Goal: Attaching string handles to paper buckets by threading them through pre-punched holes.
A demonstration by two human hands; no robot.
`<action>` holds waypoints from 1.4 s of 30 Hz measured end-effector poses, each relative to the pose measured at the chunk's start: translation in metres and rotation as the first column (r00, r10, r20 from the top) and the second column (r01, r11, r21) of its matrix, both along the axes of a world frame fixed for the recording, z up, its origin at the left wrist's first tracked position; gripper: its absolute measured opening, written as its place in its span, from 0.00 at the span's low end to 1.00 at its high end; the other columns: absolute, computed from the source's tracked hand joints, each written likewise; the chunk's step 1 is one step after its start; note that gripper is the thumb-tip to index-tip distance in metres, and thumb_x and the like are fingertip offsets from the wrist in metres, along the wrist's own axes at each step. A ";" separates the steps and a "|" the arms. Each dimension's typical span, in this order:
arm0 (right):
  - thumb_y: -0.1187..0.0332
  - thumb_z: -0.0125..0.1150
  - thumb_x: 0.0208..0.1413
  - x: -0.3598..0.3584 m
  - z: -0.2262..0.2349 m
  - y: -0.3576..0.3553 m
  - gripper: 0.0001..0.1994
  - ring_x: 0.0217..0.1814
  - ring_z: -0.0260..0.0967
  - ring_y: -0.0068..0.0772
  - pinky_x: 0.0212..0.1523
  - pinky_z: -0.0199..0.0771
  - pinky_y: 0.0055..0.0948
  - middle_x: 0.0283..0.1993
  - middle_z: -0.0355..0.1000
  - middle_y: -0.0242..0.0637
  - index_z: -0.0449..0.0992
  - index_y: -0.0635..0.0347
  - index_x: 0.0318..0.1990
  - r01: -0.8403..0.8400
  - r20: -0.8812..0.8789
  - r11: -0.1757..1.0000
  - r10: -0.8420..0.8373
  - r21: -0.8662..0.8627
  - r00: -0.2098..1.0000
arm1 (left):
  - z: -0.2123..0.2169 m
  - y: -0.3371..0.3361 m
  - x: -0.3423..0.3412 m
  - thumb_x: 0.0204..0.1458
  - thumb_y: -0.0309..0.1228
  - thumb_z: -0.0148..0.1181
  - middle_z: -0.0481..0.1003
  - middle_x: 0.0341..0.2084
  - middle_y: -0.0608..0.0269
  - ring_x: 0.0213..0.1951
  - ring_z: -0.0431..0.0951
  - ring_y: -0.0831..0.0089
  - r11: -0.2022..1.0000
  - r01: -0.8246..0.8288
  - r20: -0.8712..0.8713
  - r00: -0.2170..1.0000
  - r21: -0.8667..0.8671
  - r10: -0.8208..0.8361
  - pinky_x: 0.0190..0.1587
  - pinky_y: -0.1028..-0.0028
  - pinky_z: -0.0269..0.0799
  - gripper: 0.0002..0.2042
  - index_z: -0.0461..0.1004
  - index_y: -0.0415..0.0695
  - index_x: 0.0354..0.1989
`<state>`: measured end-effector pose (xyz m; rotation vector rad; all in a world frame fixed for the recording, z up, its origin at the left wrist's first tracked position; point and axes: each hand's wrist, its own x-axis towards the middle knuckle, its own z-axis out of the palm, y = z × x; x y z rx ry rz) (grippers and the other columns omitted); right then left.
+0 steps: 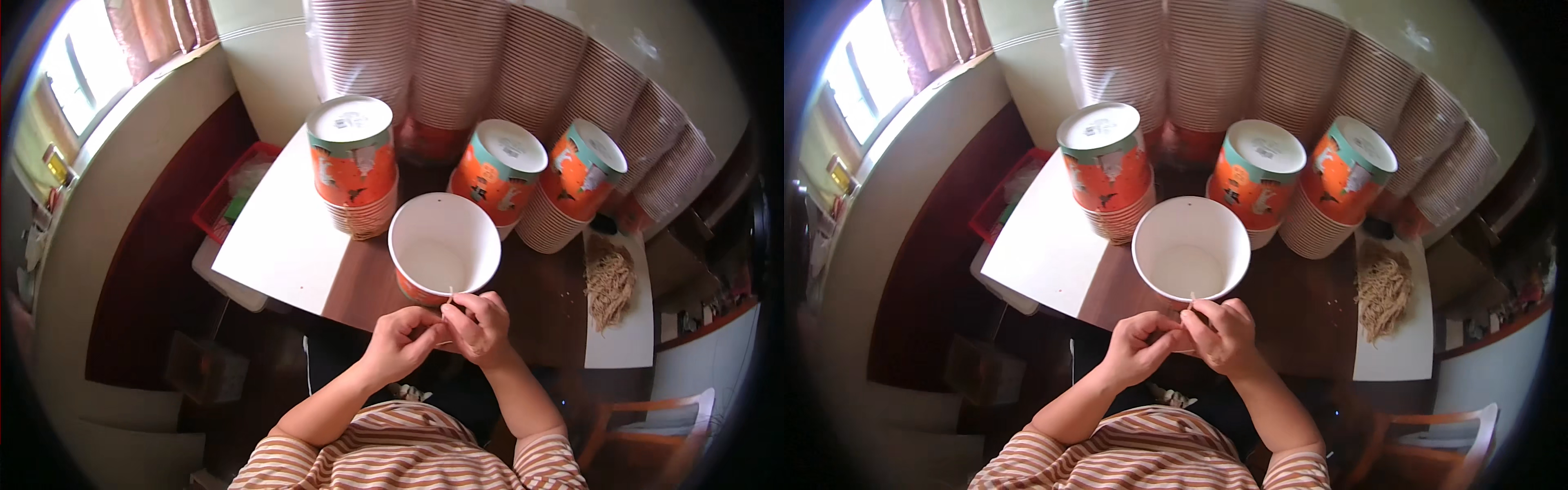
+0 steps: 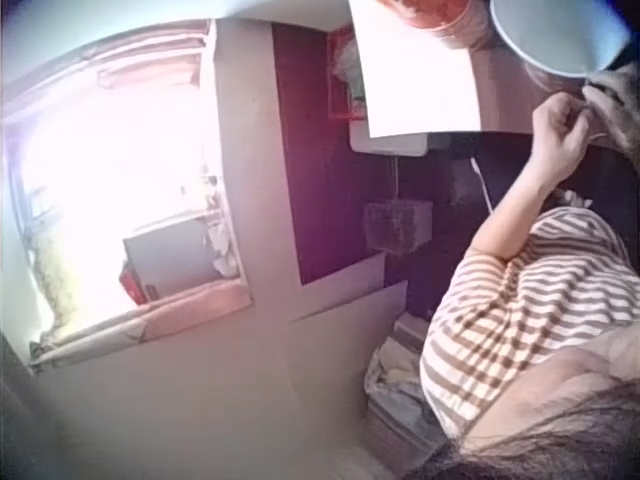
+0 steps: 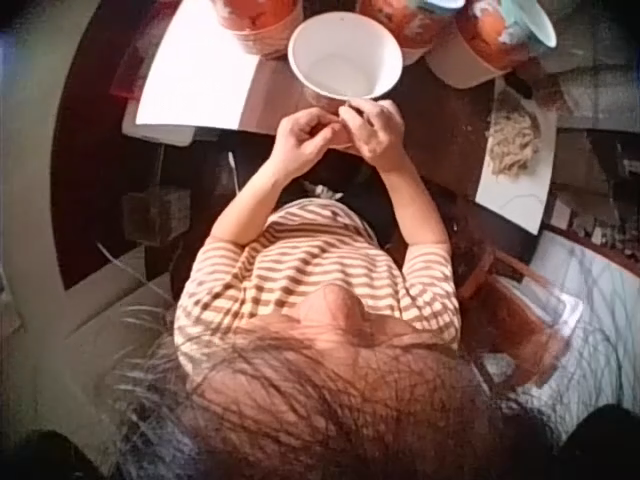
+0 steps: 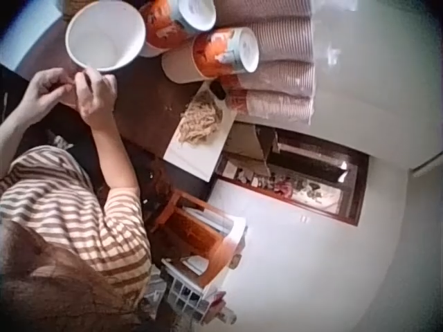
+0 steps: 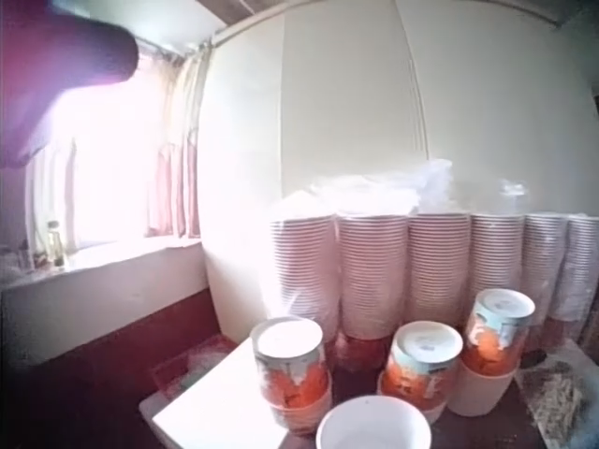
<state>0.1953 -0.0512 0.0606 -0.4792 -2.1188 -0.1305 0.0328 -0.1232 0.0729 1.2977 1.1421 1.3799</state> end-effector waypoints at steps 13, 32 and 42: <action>0.72 0.67 0.47 0.000 -0.005 0.021 0.11 0.26 0.66 0.29 0.26 0.65 0.27 0.42 0.72 0.35 0.76 0.58 0.39 0.097 0.010 0.986 -0.099 0.137 0.995 | -0.013 0.004 -0.016 0.51 0.24 0.60 0.72 0.21 0.65 0.24 0.70 0.81 0.978 0.183 -0.072 0.982 0.095 -0.177 0.28 0.78 0.67 0.04 0.74 0.36 0.30; 0.72 0.62 0.51 0.006 0.007 0.045 0.12 0.25 0.64 0.26 0.28 0.65 0.26 0.48 0.73 0.39 0.77 0.59 0.44 0.016 0.168 0.965 -0.062 0.261 0.984 | -0.035 0.015 -0.027 0.53 0.21 0.59 0.70 0.22 0.69 0.27 0.69 0.86 0.983 0.154 -0.093 0.985 0.102 -0.144 0.29 0.83 0.65 0.02 0.75 0.35 0.32; 0.80 0.64 0.46 -0.003 0.015 0.041 0.11 0.38 0.75 0.39 0.39 0.76 0.31 0.40 0.76 0.38 0.77 0.61 0.40 -0.059 -0.127 0.953 0.022 -0.297 0.992 | -0.038 0.018 -0.026 0.49 0.23 0.60 0.70 0.23 0.61 0.26 0.74 0.74 0.993 0.048 -0.219 0.976 0.103 -0.025 0.29 0.76 0.69 0.03 0.76 0.37 0.32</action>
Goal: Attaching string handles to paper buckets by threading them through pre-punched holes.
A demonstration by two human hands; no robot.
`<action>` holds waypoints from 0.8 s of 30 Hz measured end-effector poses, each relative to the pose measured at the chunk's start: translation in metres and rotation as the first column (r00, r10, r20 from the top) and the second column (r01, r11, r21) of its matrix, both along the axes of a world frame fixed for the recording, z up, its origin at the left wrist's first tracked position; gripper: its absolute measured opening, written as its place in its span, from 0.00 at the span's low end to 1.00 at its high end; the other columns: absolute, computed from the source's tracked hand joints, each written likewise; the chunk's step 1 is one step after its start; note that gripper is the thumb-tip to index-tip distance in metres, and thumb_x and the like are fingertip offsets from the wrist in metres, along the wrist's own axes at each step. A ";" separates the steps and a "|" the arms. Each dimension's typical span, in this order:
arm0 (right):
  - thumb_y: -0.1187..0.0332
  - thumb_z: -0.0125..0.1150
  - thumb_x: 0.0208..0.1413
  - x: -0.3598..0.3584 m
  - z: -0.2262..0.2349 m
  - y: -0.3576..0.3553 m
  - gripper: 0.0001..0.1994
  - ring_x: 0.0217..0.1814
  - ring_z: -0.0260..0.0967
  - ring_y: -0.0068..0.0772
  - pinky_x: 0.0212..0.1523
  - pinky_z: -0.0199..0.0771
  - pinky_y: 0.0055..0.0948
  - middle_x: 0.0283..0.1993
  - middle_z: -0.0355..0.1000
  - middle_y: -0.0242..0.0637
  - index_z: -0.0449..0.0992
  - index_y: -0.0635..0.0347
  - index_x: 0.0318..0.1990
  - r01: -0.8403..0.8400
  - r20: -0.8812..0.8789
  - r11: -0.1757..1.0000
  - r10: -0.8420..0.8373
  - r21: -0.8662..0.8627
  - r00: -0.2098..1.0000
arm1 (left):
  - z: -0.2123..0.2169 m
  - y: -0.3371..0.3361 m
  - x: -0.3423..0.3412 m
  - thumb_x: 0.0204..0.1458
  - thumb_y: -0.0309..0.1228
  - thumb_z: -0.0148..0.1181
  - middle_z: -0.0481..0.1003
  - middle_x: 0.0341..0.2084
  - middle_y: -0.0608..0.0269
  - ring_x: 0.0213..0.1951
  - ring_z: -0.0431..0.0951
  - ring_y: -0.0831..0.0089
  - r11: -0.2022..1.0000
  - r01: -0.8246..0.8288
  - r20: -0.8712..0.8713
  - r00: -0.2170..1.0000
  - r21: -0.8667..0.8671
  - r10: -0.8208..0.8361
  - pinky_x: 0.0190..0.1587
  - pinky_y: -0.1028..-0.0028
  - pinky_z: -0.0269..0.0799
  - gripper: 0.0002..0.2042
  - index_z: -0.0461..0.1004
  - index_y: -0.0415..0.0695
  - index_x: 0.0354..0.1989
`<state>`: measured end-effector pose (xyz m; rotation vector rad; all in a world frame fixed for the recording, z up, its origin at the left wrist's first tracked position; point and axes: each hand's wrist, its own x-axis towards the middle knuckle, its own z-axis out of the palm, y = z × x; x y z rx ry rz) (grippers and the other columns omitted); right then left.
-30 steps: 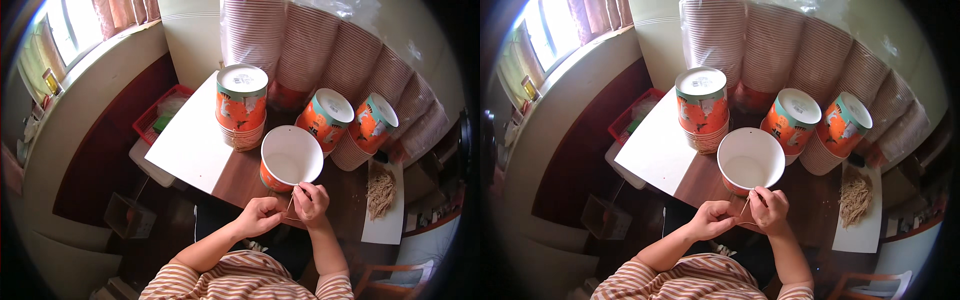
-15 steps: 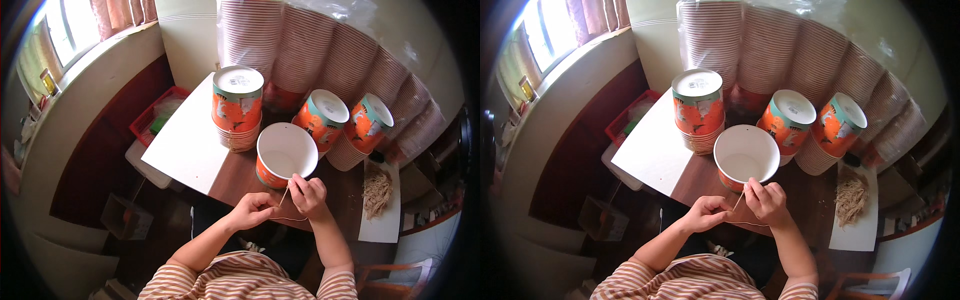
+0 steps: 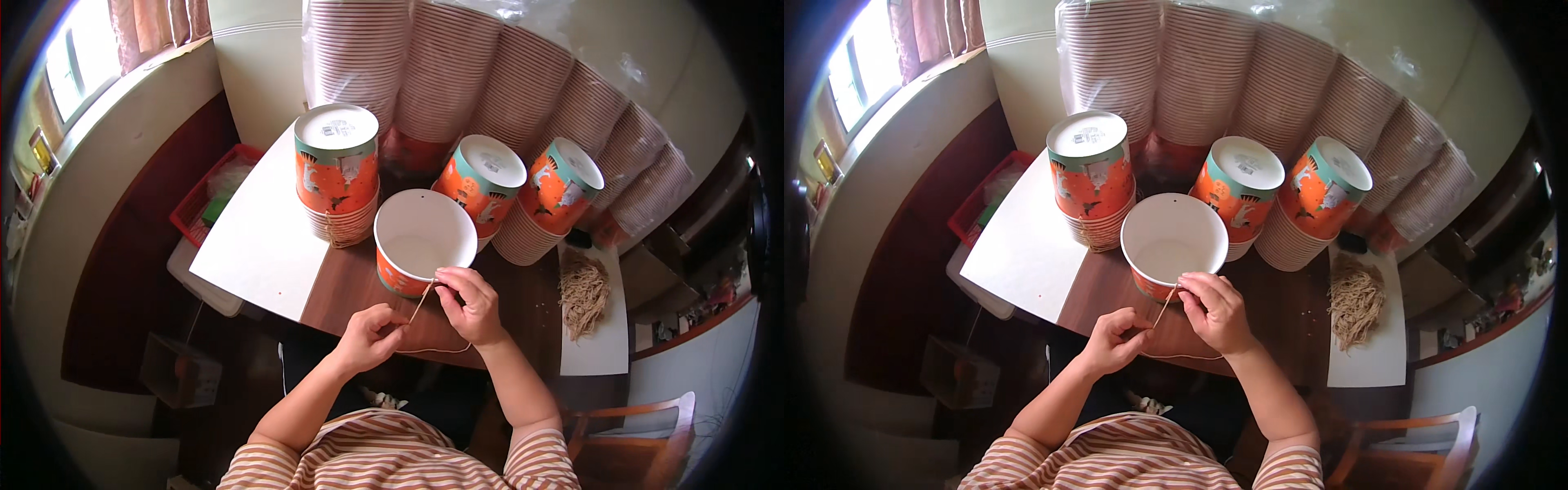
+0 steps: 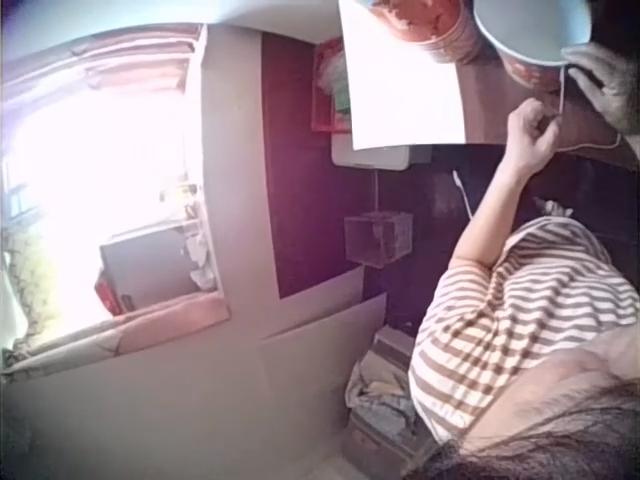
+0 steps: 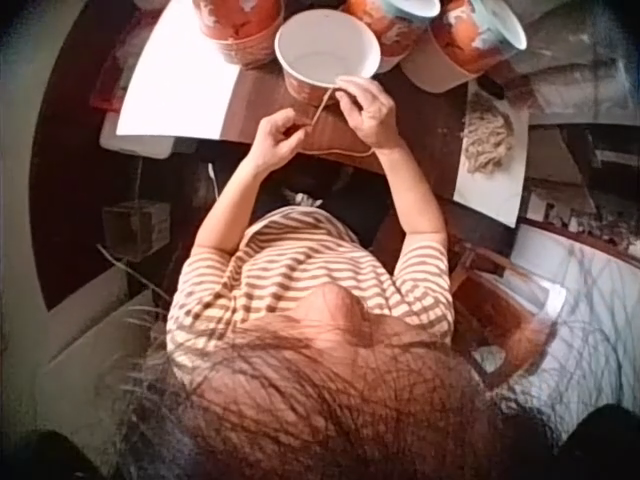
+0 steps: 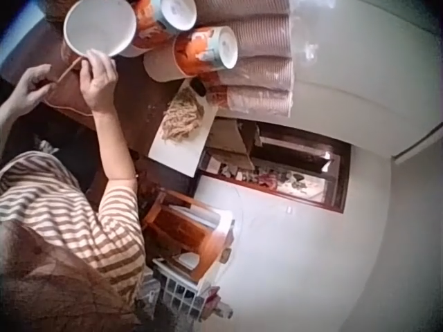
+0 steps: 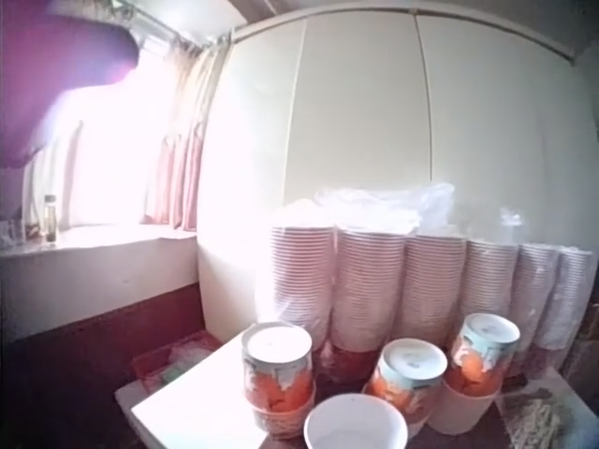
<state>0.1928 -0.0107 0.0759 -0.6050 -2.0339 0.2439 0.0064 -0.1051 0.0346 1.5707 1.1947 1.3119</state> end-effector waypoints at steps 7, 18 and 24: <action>0.82 0.63 0.47 -0.003 -0.001 -0.004 0.12 0.39 0.76 0.40 0.39 0.77 0.31 0.38 0.76 0.41 0.78 0.62 0.40 0.047 0.034 0.999 -0.047 -0.002 0.998 | -0.009 0.007 0.015 0.50 0.23 0.59 0.73 0.28 0.60 0.31 0.76 0.73 0.995 -0.051 0.073 0.996 -0.083 0.057 0.34 0.75 0.73 0.07 0.74 0.37 0.37; 0.80 0.64 0.48 -0.011 0.002 -0.011 0.10 0.36 0.75 0.40 0.36 0.76 0.32 0.36 0.75 0.40 0.78 0.62 0.39 0.071 0.054 0.997 -0.073 0.037 0.996 | 0.013 0.024 0.041 0.59 0.30 0.58 0.75 0.25 0.70 0.26 0.71 0.87 0.960 -0.118 0.578 0.777 -0.252 0.247 0.28 0.87 0.63 0.09 0.76 0.36 0.39; 0.79 0.64 0.48 -0.014 0.002 -0.011 0.09 0.34 0.74 0.39 0.34 0.75 0.32 0.35 0.75 0.40 0.78 0.62 0.38 0.070 0.066 0.997 -0.072 0.039 0.995 | 0.002 0.032 0.049 0.58 0.28 0.58 0.75 0.26 0.72 0.26 0.69 0.89 0.942 -0.135 0.601 0.741 -0.306 0.301 0.27 0.87 0.61 0.07 0.77 0.36 0.37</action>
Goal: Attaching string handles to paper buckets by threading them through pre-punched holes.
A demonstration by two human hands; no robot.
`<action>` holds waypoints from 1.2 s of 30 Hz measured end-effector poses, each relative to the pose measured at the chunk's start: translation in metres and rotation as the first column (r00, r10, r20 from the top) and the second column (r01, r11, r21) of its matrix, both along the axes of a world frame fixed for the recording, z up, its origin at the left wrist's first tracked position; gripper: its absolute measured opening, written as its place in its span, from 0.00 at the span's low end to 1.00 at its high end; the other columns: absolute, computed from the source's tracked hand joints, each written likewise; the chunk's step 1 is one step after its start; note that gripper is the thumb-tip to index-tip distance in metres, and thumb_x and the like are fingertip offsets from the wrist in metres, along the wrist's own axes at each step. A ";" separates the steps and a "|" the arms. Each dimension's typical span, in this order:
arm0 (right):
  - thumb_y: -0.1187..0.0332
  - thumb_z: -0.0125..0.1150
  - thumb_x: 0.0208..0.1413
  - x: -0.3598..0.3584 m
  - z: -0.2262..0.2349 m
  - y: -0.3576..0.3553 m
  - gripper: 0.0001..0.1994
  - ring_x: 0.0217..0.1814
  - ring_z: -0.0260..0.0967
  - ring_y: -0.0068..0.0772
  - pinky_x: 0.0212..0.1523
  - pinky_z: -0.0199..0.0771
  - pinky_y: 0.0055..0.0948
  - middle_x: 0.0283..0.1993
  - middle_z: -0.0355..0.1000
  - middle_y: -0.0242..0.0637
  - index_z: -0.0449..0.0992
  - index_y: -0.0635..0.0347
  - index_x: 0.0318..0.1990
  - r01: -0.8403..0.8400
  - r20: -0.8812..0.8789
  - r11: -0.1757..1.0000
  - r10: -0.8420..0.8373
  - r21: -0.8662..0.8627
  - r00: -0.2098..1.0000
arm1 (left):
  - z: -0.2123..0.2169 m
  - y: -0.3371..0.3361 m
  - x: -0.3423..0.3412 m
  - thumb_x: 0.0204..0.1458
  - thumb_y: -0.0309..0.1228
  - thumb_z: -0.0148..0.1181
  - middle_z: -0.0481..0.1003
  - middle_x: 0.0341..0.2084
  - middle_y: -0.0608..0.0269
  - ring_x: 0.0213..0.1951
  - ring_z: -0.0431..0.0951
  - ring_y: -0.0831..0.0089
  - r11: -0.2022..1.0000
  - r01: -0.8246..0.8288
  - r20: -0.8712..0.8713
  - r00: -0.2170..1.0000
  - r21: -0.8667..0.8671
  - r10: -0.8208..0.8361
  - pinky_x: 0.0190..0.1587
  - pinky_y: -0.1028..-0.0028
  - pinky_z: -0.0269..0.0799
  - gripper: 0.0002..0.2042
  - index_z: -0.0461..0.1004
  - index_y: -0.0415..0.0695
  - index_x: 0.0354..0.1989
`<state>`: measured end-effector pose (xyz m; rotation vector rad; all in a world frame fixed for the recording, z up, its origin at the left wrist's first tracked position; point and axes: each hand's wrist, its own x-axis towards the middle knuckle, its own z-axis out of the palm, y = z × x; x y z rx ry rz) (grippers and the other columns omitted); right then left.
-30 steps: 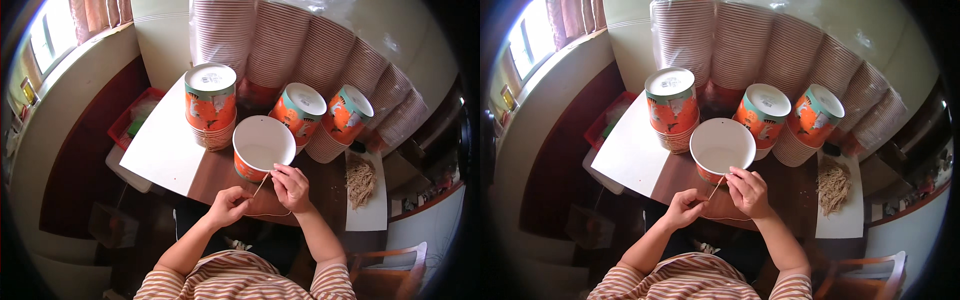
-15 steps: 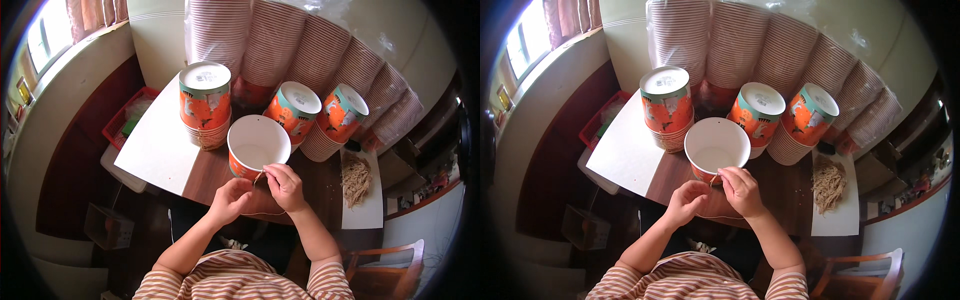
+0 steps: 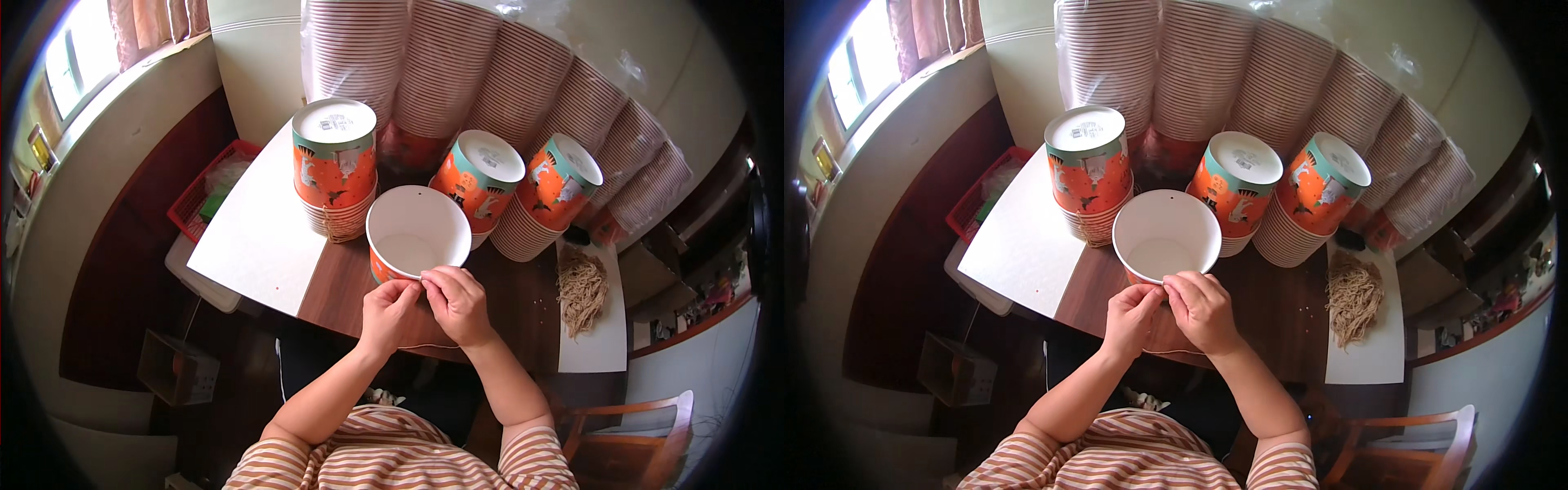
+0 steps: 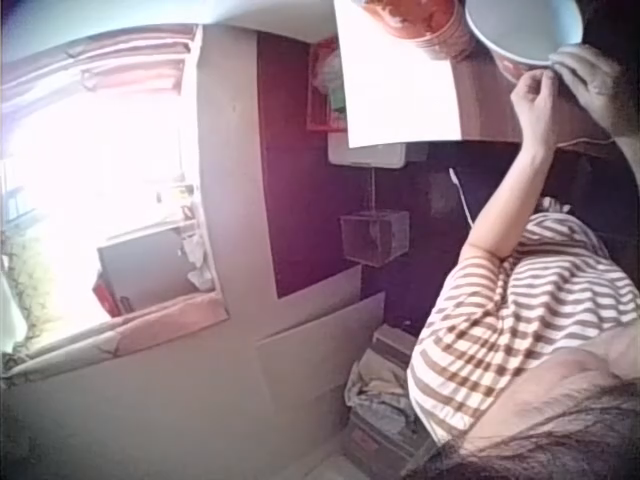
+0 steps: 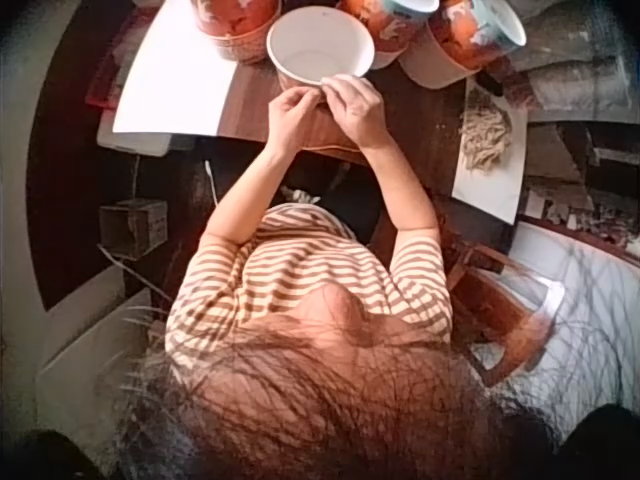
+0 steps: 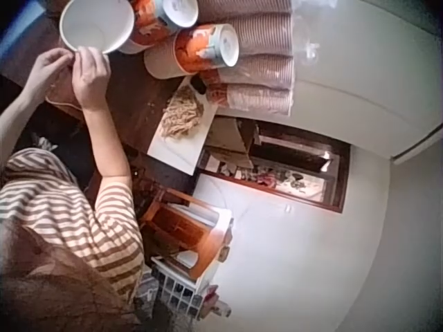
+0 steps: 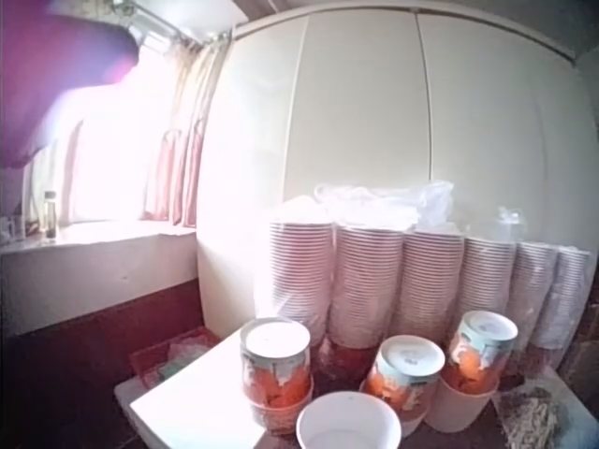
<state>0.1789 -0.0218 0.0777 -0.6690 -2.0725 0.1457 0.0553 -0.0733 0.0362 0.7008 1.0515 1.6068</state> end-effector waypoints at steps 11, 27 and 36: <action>0.81 0.62 0.49 0.002 0.000 0.005 0.10 0.34 0.74 0.39 0.34 0.76 0.32 0.36 0.75 0.40 0.77 0.62 0.40 -0.032 0.003 0.999 0.032 -0.018 0.999 | -0.020 0.007 0.003 0.57 0.28 0.61 0.79 0.30 0.67 0.33 0.74 0.85 0.996 -0.086 -0.027 0.996 0.026 0.086 0.37 0.83 0.70 0.09 0.78 0.33 0.36; 0.76 0.65 0.48 -0.004 -0.007 -0.033 0.07 0.32 0.65 0.27 0.32 0.70 0.24 0.39 0.68 0.37 0.75 0.60 0.36 0.201 -0.246 0.966 -0.237 -0.164 0.940 | -0.024 -0.006 0.003 0.57 0.27 0.59 0.75 0.26 0.74 0.28 0.70 0.90 0.995 -0.046 -0.098 0.994 0.094 0.055 0.30 0.87 0.66 0.07 0.76 0.35 0.38; 0.74 0.64 0.52 -0.008 -0.017 -0.036 0.05 0.29 0.69 0.22 0.31 0.70 0.20 0.34 0.74 0.35 0.78 0.66 0.34 0.053 -0.242 0.873 -0.192 -0.484 0.951 | -0.025 -0.008 0.003 0.58 0.25 0.58 0.75 0.27 0.71 0.29 0.71 0.88 0.991 0.011 -0.108 0.994 0.133 0.003 0.32 0.86 0.67 0.05 0.74 0.36 0.38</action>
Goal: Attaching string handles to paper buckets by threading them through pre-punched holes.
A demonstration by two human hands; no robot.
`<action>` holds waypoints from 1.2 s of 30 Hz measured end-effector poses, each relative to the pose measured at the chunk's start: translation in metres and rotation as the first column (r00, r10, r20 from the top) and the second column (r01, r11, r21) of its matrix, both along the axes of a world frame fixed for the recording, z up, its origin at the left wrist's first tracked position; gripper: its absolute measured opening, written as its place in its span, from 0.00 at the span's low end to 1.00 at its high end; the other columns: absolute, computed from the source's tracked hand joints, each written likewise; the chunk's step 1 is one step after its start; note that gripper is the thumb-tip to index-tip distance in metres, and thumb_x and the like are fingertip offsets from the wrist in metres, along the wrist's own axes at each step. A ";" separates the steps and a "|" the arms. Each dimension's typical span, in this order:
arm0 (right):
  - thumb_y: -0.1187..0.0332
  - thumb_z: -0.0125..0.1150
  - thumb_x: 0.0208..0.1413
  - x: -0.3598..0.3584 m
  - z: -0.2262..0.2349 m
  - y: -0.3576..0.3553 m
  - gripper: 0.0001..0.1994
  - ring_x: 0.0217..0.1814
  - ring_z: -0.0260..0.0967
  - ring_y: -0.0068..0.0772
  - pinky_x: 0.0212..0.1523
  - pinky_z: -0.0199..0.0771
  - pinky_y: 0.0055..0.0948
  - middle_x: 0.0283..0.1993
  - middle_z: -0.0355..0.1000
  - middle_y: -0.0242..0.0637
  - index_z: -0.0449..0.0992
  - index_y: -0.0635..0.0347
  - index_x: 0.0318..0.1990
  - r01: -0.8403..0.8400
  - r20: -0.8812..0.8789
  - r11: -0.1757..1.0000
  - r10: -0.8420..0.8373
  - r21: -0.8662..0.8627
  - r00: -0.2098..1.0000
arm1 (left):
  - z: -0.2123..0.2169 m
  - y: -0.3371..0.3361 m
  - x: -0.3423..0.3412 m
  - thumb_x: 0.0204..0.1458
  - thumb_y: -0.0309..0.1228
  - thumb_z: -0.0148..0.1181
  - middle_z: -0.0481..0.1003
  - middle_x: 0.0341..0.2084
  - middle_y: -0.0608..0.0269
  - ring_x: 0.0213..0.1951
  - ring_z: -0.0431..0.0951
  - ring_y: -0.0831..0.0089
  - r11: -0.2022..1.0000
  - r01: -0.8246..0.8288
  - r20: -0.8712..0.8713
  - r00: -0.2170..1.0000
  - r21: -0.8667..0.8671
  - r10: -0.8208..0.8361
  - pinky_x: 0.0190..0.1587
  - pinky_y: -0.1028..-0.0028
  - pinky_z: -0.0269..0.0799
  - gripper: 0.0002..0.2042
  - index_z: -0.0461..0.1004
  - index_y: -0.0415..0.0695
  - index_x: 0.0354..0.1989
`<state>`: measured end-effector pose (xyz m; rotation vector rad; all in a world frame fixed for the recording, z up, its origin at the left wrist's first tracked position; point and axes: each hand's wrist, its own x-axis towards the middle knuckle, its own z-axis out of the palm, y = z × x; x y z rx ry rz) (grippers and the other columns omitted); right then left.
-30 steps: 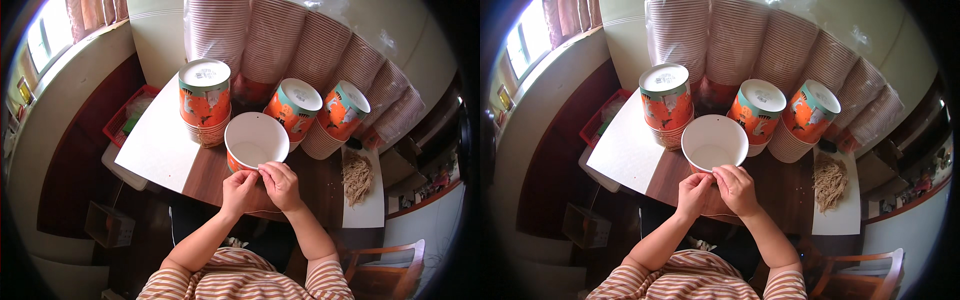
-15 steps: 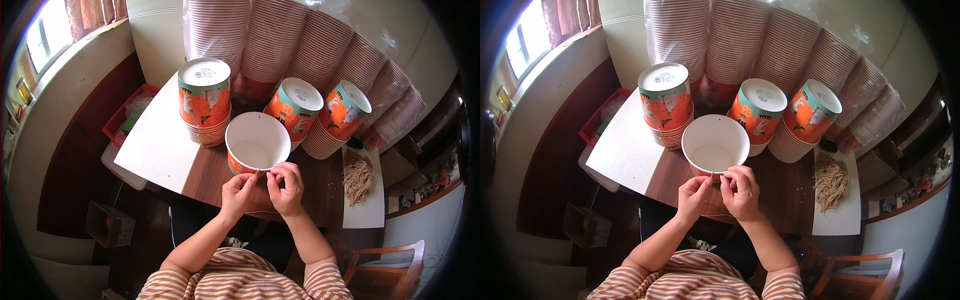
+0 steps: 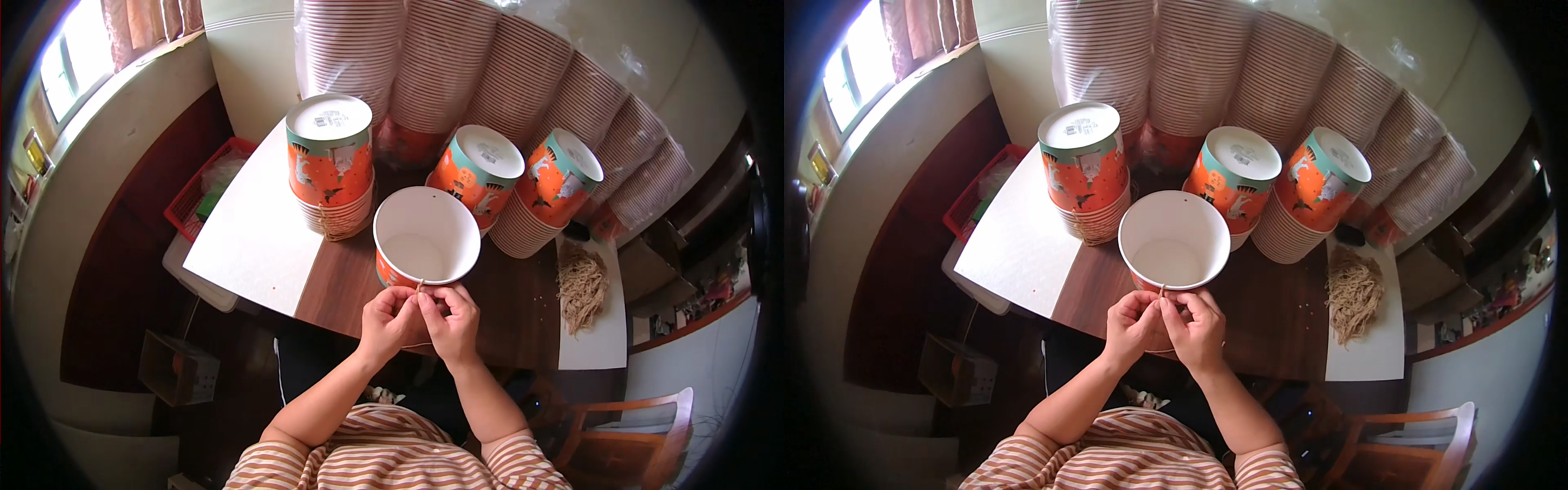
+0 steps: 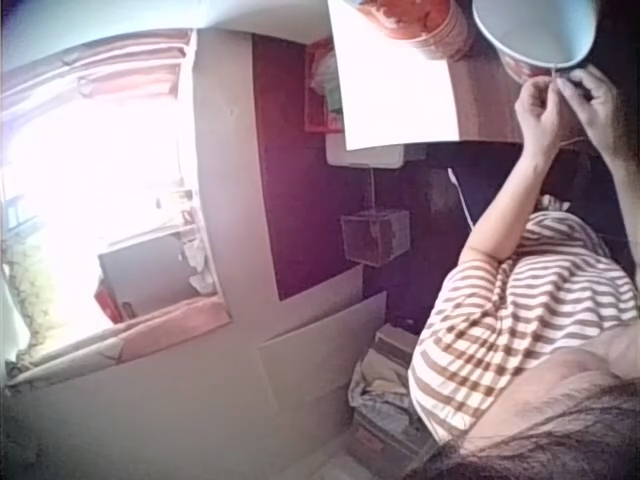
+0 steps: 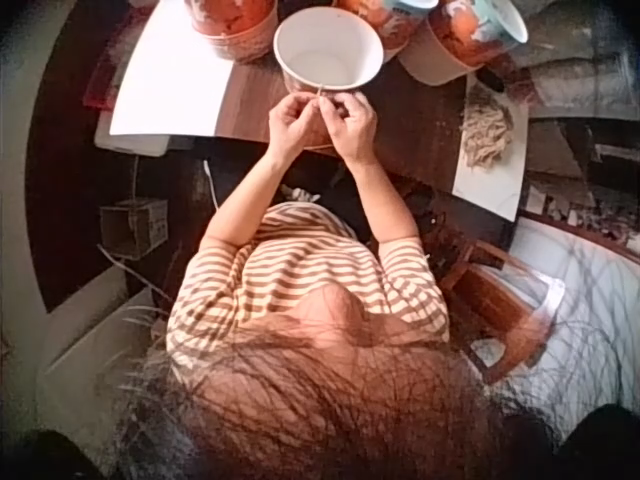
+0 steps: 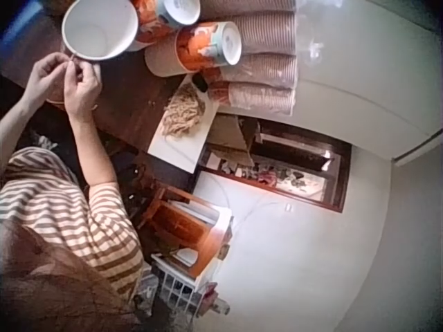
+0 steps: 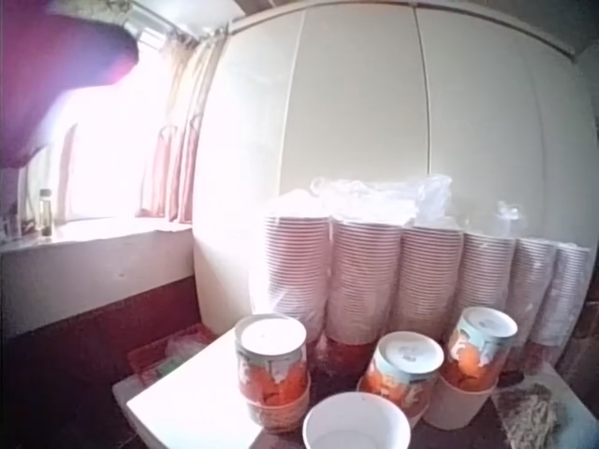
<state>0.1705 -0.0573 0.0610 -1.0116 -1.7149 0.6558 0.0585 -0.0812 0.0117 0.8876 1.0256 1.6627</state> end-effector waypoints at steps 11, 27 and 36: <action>0.72 0.66 0.50 -0.013 -0.010 -0.003 0.06 0.32 0.72 0.23 0.32 0.72 0.23 0.34 0.75 0.36 0.78 0.67 0.32 0.068 -0.178 0.973 -0.108 -0.220 0.978 | 0.004 -0.001 -0.005 0.56 0.28 0.59 0.73 0.21 0.74 0.24 0.68 0.89 1.000 -0.017 -0.120 0.993 -0.023 0.014 0.27 0.84 0.65 0.07 0.76 0.35 0.36; 0.73 0.66 0.51 -0.031 -0.021 -0.007 0.08 0.27 0.64 0.18 0.29 0.66 0.22 0.28 0.71 0.31 0.75 0.68 0.26 0.121 -0.324 0.926 -0.244 -0.358 0.914 | 0.012 -0.012 -0.010 0.54 0.25 0.59 0.71 0.17 0.71 0.22 0.66 0.88 1.000 -0.010 -0.271 0.963 0.002 0.010 0.24 0.83 0.63 0.05 0.75 0.36 0.33; 0.73 0.66 0.51 -0.034 -0.019 -0.004 0.08 0.26 0.62 0.15 0.27 0.65 0.20 0.26 0.72 0.30 0.74 0.68 0.26 0.117 -0.339 0.932 -0.240 -0.344 0.910 | 0.016 -0.011 -0.017 0.54 0.25 0.59 0.73 0.17 0.69 0.22 0.69 0.87 1.000 0.003 -0.291 0.957 -0.014 -0.007 0.25 0.82 0.65 0.05 0.75 0.36 0.33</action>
